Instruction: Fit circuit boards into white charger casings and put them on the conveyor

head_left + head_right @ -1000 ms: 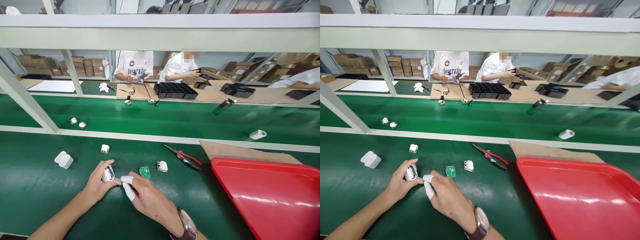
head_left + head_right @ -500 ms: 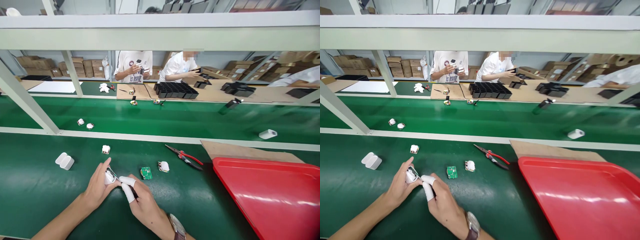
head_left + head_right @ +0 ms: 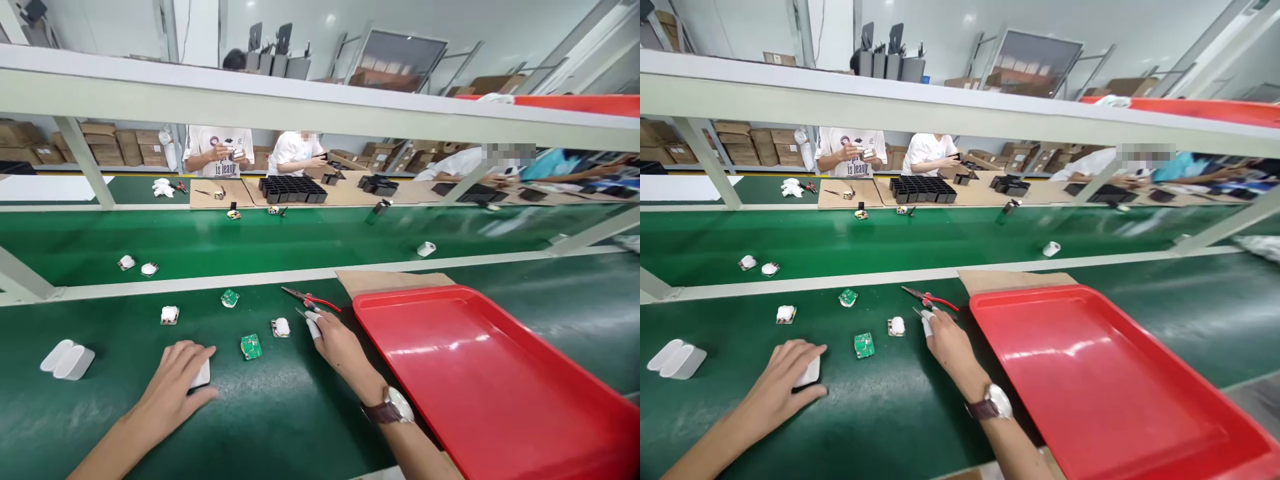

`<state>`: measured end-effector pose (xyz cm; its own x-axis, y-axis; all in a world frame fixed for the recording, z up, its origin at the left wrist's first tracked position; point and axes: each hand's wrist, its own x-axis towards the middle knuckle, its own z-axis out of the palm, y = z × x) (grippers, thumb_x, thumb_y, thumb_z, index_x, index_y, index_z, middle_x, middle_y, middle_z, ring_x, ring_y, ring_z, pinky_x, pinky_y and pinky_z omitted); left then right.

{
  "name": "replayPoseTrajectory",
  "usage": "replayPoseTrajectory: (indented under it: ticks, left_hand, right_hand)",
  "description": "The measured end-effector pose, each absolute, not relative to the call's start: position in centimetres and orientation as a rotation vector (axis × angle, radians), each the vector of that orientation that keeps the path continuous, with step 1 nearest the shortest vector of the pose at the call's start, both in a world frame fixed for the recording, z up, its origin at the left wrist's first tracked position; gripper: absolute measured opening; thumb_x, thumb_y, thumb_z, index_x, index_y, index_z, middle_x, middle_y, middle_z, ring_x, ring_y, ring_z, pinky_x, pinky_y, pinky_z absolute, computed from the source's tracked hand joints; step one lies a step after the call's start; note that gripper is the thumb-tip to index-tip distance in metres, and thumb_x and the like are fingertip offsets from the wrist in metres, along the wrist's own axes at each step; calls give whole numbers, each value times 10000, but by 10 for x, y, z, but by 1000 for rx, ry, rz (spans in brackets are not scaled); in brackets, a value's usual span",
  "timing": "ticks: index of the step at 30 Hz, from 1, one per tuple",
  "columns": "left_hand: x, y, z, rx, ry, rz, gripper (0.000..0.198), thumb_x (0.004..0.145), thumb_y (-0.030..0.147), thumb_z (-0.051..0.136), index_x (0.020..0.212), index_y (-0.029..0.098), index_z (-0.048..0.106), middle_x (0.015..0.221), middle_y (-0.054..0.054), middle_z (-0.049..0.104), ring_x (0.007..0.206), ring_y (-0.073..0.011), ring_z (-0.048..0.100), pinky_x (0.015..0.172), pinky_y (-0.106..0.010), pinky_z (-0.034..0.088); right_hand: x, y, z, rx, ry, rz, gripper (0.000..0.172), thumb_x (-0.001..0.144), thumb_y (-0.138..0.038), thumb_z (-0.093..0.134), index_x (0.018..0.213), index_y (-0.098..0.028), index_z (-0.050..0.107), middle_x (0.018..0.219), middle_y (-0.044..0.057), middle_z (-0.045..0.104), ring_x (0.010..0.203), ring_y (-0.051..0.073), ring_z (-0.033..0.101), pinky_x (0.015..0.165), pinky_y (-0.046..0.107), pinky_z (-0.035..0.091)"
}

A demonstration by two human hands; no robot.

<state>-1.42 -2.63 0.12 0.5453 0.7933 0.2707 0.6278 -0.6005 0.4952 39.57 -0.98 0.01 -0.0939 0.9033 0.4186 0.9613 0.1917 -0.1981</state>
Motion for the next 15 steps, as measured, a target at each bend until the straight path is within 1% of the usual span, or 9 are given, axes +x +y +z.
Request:
replayPoseTrajectory:
  ticks: [2,4,6,7,9,10,12,14,15]
  left_hand:
    - [-15,-23,7,2489,1129,590,687,903,533,780,1517,356,527,1431,-106,638,1340,-373,554,1086,-507,485]
    - [-23,-7,20,2515,1169,584,633,939,531,737,1512,353,535,1490,-106,598,1388,-367,522,1139,-520,448]
    - [-37,26,39,2548,1284,593,526,991,508,658,1476,319,579,1504,-114,581,1412,-351,504,1192,-520,397]
    - [-46,47,49,2554,1381,585,515,994,511,639,1460,294,598,1512,-123,570,1427,-349,488,1214,-510,374]
    - [-63,96,67,2479,1704,509,574,976,506,634,1484,243,586,1571,-151,505,1493,-356,407,1258,-493,309]
    - [-70,121,73,2364,1913,423,645,952,509,650,1531,246,540,1635,-148,428,1540,-366,331,1267,-502,285]
    - [-77,165,78,2225,2094,372,812,883,559,705,1580,206,483,1685,-215,317,1555,-480,246,1212,-631,302]
    - [-75,196,74,2139,2149,326,888,800,636,764,1549,218,533,1657,-252,349,1497,-569,301,1105,-703,375]
    - [-71,206,70,2120,2147,302,876,760,663,788,1500,237,593,1620,-253,408,1452,-585,363,1060,-705,408]
  right_hand:
    - [406,-9,-4,-1752,-2044,-199,339,1031,-228,414,1069,-144,740,1026,182,739,931,319,732,778,466,636]
    - [408,-8,-5,-1723,-2068,-215,297,1018,-257,470,1056,-151,745,1035,183,737,958,333,728,838,508,629]
    - [402,-4,-1,-1623,-2123,-204,272,1013,-286,528,1139,-157,731,1164,187,723,1089,349,705,944,544,605]
    - [395,-1,3,-1552,-2155,-177,283,1017,-295,545,1207,-164,709,1236,183,705,1159,348,684,990,550,591]
    - [374,8,13,-1400,-2211,-89,338,1033,-297,558,1340,-182,641,1333,169,663,1245,330,647,1047,543,572]
    - [360,15,19,-1343,-2228,-30,365,1037,-290,564,1385,-189,607,1359,164,647,1266,322,635,1066,541,565]
    - [328,32,28,-1293,-2255,88,435,1023,-272,603,1446,-185,552,1433,174,597,1323,331,597,1118,561,526]
    - [297,52,33,-1305,-2283,205,512,973,-224,672,1459,-143,530,1510,215,524,1400,366,528,1165,584,474]
    - [283,62,35,-1310,-2290,234,529,941,-195,704,1439,-117,542,1526,239,500,1413,382,511,1171,584,464]
